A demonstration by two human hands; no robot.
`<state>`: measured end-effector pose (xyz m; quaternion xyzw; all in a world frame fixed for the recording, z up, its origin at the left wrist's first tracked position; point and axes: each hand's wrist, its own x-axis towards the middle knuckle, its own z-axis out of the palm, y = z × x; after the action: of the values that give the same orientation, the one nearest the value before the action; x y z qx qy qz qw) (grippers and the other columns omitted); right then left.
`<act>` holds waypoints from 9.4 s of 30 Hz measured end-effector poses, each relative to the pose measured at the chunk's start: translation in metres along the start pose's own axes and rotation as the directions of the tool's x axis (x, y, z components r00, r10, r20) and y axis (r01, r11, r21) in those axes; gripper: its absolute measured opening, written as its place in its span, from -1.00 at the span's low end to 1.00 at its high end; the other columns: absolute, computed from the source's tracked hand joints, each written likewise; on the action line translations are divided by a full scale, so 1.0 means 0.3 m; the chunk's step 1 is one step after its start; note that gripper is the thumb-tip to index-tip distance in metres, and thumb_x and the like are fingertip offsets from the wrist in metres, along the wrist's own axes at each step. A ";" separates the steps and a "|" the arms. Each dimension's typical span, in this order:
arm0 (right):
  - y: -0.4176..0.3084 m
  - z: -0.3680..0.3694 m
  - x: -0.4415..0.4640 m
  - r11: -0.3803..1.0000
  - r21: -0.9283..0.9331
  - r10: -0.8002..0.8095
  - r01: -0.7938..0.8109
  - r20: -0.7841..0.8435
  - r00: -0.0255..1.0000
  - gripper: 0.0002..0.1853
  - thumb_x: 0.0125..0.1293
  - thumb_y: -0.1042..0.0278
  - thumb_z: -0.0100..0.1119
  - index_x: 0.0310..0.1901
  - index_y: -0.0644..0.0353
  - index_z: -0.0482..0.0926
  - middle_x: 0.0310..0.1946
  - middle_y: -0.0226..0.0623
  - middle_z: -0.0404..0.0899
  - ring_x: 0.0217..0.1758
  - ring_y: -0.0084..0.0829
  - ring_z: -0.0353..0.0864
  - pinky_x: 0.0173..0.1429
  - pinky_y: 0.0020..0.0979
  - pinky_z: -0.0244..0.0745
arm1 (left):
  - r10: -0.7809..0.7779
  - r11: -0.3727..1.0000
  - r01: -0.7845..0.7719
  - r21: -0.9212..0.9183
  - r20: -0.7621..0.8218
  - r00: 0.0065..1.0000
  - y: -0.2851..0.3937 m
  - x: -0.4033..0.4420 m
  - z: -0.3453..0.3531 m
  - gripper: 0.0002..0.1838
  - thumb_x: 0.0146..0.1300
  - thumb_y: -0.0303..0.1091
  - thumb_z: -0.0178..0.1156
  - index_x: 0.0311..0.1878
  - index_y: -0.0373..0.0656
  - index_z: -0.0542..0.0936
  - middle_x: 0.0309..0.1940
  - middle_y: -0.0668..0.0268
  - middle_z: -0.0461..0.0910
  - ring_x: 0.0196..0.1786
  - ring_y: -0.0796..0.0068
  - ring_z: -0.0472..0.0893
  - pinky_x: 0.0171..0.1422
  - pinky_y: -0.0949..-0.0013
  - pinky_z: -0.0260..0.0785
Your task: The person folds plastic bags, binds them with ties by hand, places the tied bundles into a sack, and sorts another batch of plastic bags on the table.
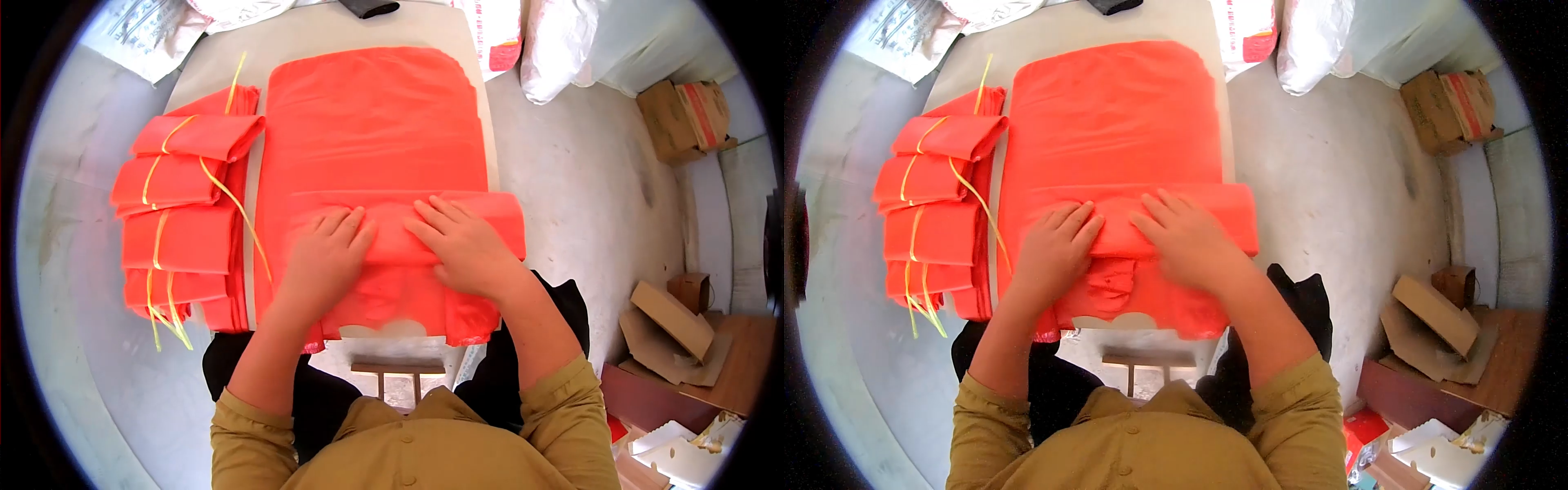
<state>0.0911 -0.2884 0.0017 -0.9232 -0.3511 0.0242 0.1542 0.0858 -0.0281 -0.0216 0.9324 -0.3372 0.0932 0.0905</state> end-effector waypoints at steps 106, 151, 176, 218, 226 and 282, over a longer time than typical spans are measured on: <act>-0.235 0.132 0.072 -0.148 0.980 0.785 -0.129 0.196 0.587 0.05 0.18 0.64 0.28 0.61 0.10 -0.17 0.50 -0.09 0.13 0.43 -0.17 0.33 0.37 -0.17 0.45 | -0.727 0.612 0.619 -0.492 -0.044 0.685 -0.129 -0.286 -0.050 -0.20 0.20 -0.16 0.42 0.42 -0.36 0.35 0.51 -0.14 0.06 0.46 -0.06 0.30 0.48 0.11 0.26; 0.027 -0.061 0.031 0.776 0.348 0.451 -0.525 0.276 0.849 -0.80 0.41 0.36 0.19 -0.11 0.31 0.68 -0.29 -0.28 0.65 -0.25 -0.33 0.62 -0.11 -0.30 0.52 | -0.503 0.152 0.561 -0.814 0.425 0.752 -0.025 -0.031 -0.005 -0.31 0.22 -0.46 0.32 0.40 -0.35 0.31 0.27 0.02 0.49 0.35 0.24 0.48 0.39 0.23 0.39; 0.035 -0.047 -0.003 0.956 0.020 0.288 -0.292 0.124 0.950 -0.88 0.31 0.37 0.20 -0.30 0.17 0.69 -0.29 -0.28 0.57 -0.18 -0.20 0.62 -0.11 -0.20 0.56 | -0.291 0.939 0.288 0.190 -0.014 0.957 -0.121 -0.044 -0.034 -0.89 0.08 -0.48 0.24 -0.37 -0.13 0.48 -0.41 0.18 0.50 -0.21 0.15 0.55 -0.17 0.11 0.42; -0.157 0.070 0.174 0.996 0.046 -0.050 0.073 -0.382 0.923 -0.70 0.16 0.45 0.21 -0.03 0.09 0.61 -0.28 -0.29 0.55 -0.16 -0.24 0.59 -0.17 -0.22 0.55 | -0.628 0.278 0.545 -0.791 0.279 0.726 0.017 -0.006 -0.037 -0.88 0.33 -0.43 0.33 -0.15 -0.26 0.73 -0.24 0.38 0.73 -0.19 0.55 0.66 -0.08 0.42 0.48; -0.103 0.067 0.175 0.845 0.534 0.057 0.032 -0.148 0.987 -0.91 0.19 0.42 0.23 -0.30 0.22 0.63 -0.27 -0.22 0.55 -0.11 -0.17 0.53 -0.17 -0.21 0.53 | -0.437 0.750 0.264 -0.607 -0.154 0.886 0.019 0.004 -0.063 -0.83 0.17 -0.51 0.39 -0.15 -0.24 0.75 -0.31 0.12 0.68 -0.21 0.15 0.67 -0.13 0.26 0.50; -0.150 0.136 0.185 0.577 0.802 0.289 -0.154 -0.024 0.957 -0.80 0.48 0.32 0.14 -0.10 0.30 0.60 -0.28 0.02 0.63 -0.20 -0.04 0.63 -0.11 -0.18 0.50 | -0.311 0.820 0.193 -0.538 -0.136 0.941 0.007 0.025 -0.060 -0.63 0.05 -0.61 0.26 -0.01 -0.24 0.61 -0.14 0.19 0.63 0.00 0.05 0.55 0.20 0.11 0.37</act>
<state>0.0979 -0.2093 -0.0201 -0.7943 -0.1724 0.1255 0.5688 0.0882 -0.0301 -0.0022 0.8941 -0.2107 0.0876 0.3853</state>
